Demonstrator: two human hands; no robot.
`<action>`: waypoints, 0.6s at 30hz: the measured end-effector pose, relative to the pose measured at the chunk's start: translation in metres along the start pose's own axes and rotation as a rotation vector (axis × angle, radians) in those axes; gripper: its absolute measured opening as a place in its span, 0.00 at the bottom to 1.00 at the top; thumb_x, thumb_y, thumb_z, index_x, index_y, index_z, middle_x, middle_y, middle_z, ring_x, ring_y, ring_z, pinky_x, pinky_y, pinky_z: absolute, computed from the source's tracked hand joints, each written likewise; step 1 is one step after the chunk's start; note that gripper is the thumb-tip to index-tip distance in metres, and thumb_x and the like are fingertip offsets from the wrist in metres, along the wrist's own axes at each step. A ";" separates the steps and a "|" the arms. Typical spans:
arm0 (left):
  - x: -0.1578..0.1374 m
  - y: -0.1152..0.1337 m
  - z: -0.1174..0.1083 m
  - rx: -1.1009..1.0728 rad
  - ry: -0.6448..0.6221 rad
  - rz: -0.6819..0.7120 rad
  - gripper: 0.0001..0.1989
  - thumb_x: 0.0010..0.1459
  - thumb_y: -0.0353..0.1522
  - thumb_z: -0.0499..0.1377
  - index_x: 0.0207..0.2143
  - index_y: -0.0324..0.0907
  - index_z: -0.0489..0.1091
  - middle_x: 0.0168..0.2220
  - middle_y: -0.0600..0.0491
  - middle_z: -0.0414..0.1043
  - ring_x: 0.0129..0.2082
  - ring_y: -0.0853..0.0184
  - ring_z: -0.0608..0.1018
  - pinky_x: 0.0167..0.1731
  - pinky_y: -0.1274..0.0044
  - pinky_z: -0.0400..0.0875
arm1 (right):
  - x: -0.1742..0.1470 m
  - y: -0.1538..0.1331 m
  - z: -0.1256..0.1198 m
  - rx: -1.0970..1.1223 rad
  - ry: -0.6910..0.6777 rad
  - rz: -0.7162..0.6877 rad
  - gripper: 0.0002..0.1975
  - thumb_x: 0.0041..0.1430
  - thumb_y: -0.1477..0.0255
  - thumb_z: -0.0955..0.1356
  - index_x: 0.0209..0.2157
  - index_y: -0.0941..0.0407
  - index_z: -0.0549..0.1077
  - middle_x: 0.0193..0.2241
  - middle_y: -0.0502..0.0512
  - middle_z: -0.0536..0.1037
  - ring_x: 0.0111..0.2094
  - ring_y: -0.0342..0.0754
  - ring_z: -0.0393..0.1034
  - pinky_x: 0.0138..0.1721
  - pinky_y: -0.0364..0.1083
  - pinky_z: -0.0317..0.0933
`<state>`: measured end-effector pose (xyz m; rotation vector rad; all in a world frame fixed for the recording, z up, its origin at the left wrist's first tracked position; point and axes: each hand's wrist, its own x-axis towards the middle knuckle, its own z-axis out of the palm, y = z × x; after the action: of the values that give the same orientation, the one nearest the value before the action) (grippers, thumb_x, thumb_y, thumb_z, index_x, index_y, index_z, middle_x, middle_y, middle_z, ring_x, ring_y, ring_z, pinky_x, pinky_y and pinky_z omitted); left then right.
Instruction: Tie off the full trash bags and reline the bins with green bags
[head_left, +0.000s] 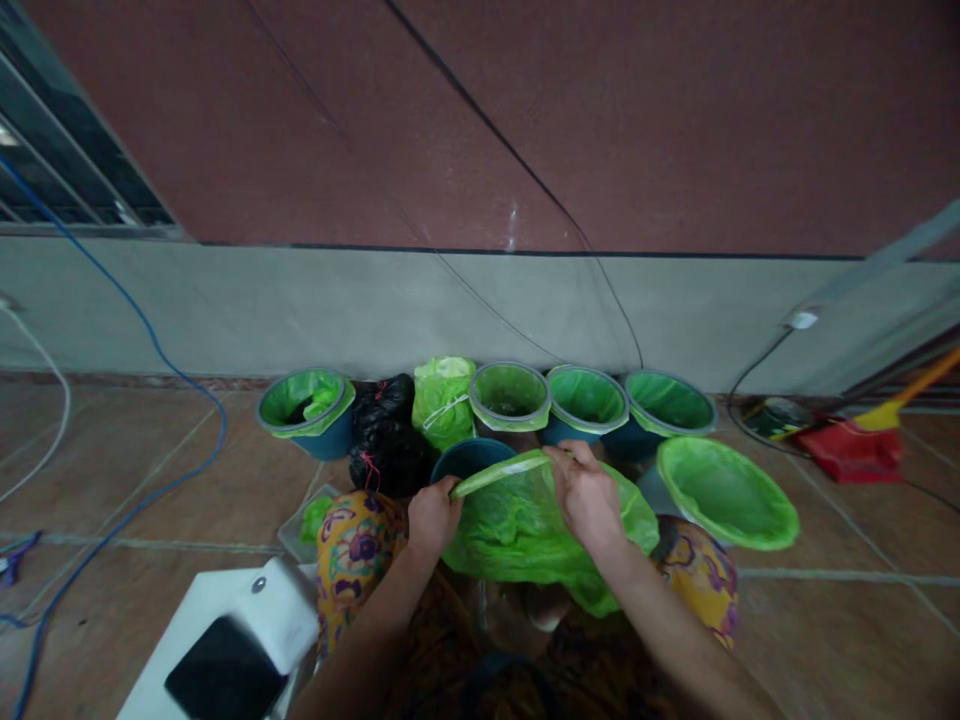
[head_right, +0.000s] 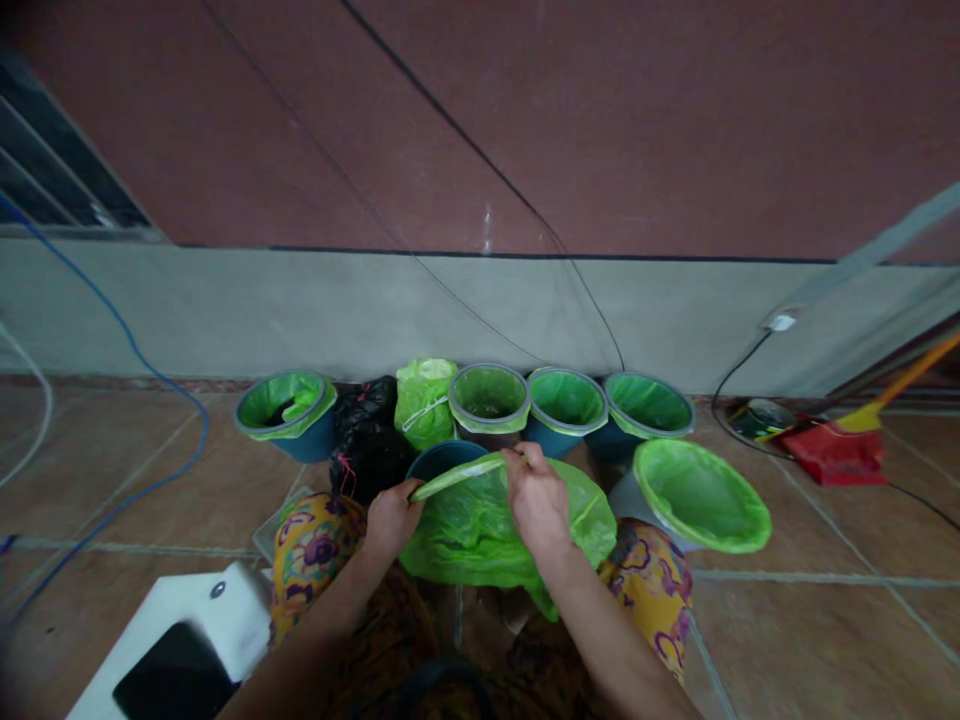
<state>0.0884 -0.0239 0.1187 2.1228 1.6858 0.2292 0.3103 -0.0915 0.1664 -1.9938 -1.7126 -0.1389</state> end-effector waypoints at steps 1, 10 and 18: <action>0.001 -0.004 0.001 0.004 0.005 -0.014 0.14 0.61 0.33 0.54 0.46 0.49 0.77 0.41 0.50 0.81 0.43 0.61 0.81 0.42 0.75 0.69 | -0.001 0.009 -0.003 0.001 0.030 0.019 0.17 0.67 0.74 0.58 0.47 0.55 0.76 0.45 0.58 0.76 0.39 0.45 0.73 0.42 0.43 0.67; 0.010 -0.012 0.004 -0.326 -0.034 -0.027 0.16 0.51 0.36 0.63 0.43 0.43 0.77 0.38 0.49 0.80 0.40 0.60 0.80 0.40 0.74 0.70 | -0.011 0.045 -0.027 -0.009 0.155 0.063 0.19 0.66 0.69 0.58 0.44 0.58 0.78 0.42 0.60 0.77 0.37 0.48 0.74 0.39 0.46 0.68; 0.003 -0.016 -0.007 -1.183 -0.409 -0.009 0.19 0.51 0.42 0.63 0.40 0.38 0.77 0.39 0.48 0.79 0.38 0.63 0.78 0.41 0.73 0.71 | -0.010 0.068 -0.023 -0.034 0.218 0.147 0.19 0.62 0.71 0.59 0.42 0.60 0.79 0.38 0.61 0.78 0.34 0.49 0.73 0.39 0.47 0.67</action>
<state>0.0726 -0.0162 0.1185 1.1460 0.9076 0.5665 0.3787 -0.1162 0.1617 -2.0382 -1.4330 -0.3235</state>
